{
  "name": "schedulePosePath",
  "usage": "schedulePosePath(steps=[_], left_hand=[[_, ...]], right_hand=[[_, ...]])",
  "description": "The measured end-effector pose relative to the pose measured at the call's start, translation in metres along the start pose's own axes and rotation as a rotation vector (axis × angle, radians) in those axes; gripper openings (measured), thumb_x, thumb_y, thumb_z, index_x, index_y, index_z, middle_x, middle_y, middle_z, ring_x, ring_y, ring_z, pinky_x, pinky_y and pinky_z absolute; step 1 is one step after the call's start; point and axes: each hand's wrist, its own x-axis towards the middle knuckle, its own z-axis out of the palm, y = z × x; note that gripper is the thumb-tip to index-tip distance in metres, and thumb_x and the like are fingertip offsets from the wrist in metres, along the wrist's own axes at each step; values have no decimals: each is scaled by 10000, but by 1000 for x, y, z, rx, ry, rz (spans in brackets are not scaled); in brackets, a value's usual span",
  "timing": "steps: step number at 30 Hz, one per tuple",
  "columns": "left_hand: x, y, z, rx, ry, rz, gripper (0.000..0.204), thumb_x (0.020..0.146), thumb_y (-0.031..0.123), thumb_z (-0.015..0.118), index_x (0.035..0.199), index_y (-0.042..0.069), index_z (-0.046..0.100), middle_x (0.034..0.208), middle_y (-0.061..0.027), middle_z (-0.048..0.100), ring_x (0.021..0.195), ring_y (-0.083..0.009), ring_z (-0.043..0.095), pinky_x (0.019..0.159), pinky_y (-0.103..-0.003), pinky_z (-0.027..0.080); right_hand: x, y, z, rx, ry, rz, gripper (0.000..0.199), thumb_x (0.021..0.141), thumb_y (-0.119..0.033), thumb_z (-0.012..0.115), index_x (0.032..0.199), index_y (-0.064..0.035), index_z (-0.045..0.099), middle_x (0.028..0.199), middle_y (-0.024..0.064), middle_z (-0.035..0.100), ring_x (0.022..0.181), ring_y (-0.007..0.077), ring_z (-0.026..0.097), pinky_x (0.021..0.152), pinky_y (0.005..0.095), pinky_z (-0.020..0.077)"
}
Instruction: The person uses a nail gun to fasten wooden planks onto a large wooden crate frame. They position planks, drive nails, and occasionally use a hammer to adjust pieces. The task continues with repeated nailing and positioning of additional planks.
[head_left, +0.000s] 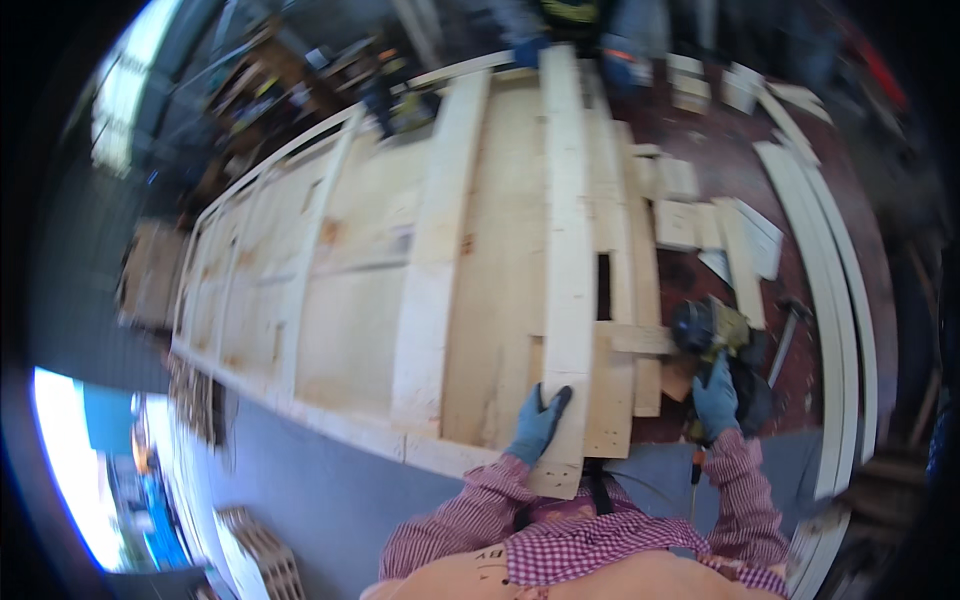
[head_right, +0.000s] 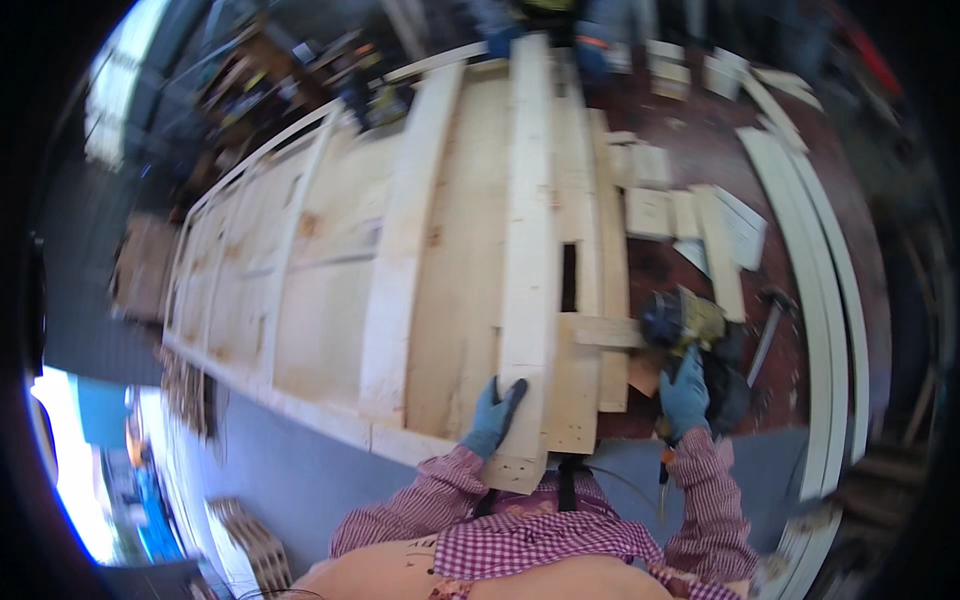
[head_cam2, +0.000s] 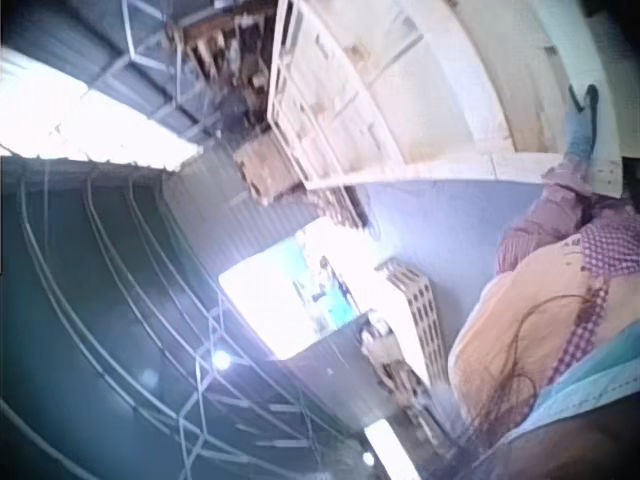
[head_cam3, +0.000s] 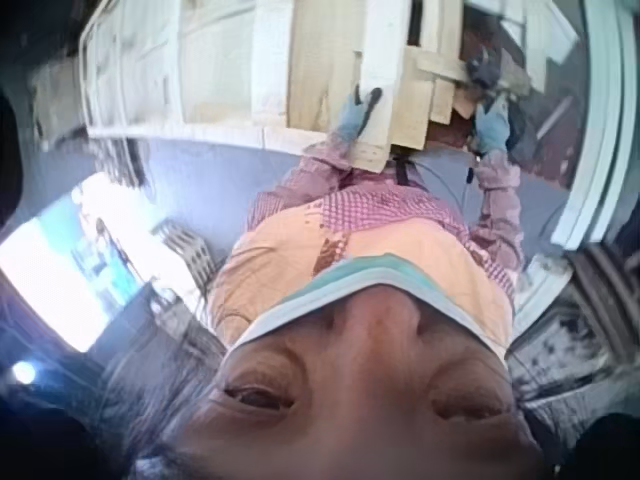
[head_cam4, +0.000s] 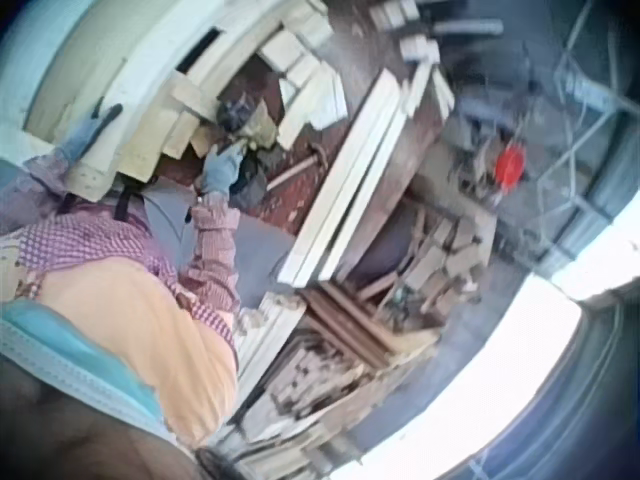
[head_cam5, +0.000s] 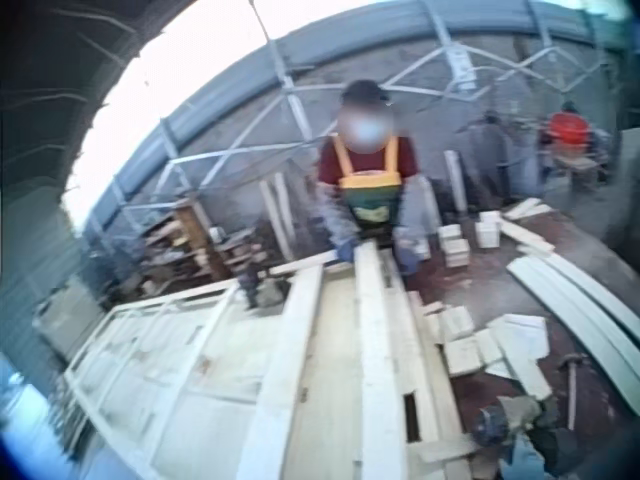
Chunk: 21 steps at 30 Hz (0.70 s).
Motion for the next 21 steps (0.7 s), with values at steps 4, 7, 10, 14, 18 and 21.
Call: schedulePosePath(steps=[4, 7, 10, 14, 18, 21], left_hand=[[-5, -1, -4, 231, 40, -18, 582, 827, 491, 643, 1146, 12, 562, 1013, -197, 666, 933, -295, 654, 809, -379, 496], [-15, 17, -1, 64, 20, -66, 645, 818, 530, 627, 1195, 14, 540, 1036, -215, 659, 986, -314, 644, 854, -380, 488], [-19, 32, 0, 201, -5, -73, 738, 817, 591, 581, 1258, 5, 499, 1109, -248, 621, 1050, -356, 606, 894, -398, 466], [-27, 42, -8, 346, -110, -120, 819, 839, 658, 472, 1348, 22, 385, 1157, -267, 585, 1094, -403, 558, 938, -433, 427], [-29, 41, -19, 362, -139, -106, 812, 849, 651, 479, 1361, 33, 352, 1162, -255, 575, 1032, -374, 587, 867, -411, 460], [-21, 40, -29, 391, -195, -75, 839, 853, 654, 467, 1400, 41, 296, 1248, -246, 534, 1093, -366, 564, 906, -391, 449]], right_hand=[[11, -43, -61, -50, -303, 161, 689, 818, -307, 624, 1397, -39, 362, 1070, 259, 621, 1026, 388, 594, 886, 420, 455], [30, 23, -83, 400, 14, 62, 324, 900, -178, 544, 1152, 14, 613, 1042, 149, 666, 925, 213, 620, 815, 321, 480], [50, 95, -109, 492, 6, 140, 364, 918, -209, 544, 1162, 57, 588, 1084, 154, 650, 961, 214, 595, 878, 318, 459], [46, 33, -86, 731, -59, 184, 376, 912, -200, 552, 1192, 51, 563, 1123, 151, 625, 984, 220, 586, 872, 329, 462], [17, -144, -81, 901, -217, -185, 386, 911, -80, 498, 1281, 28, 499, 1201, 144, 578, 1097, 233, 543, 969, 315, 403], [20, -175, -34, 830, -321, -240, 447, 869, 41, 491, 1314, 10, 475, 1229, 121, 562, 1132, 208, 537, 966, 315, 424]])
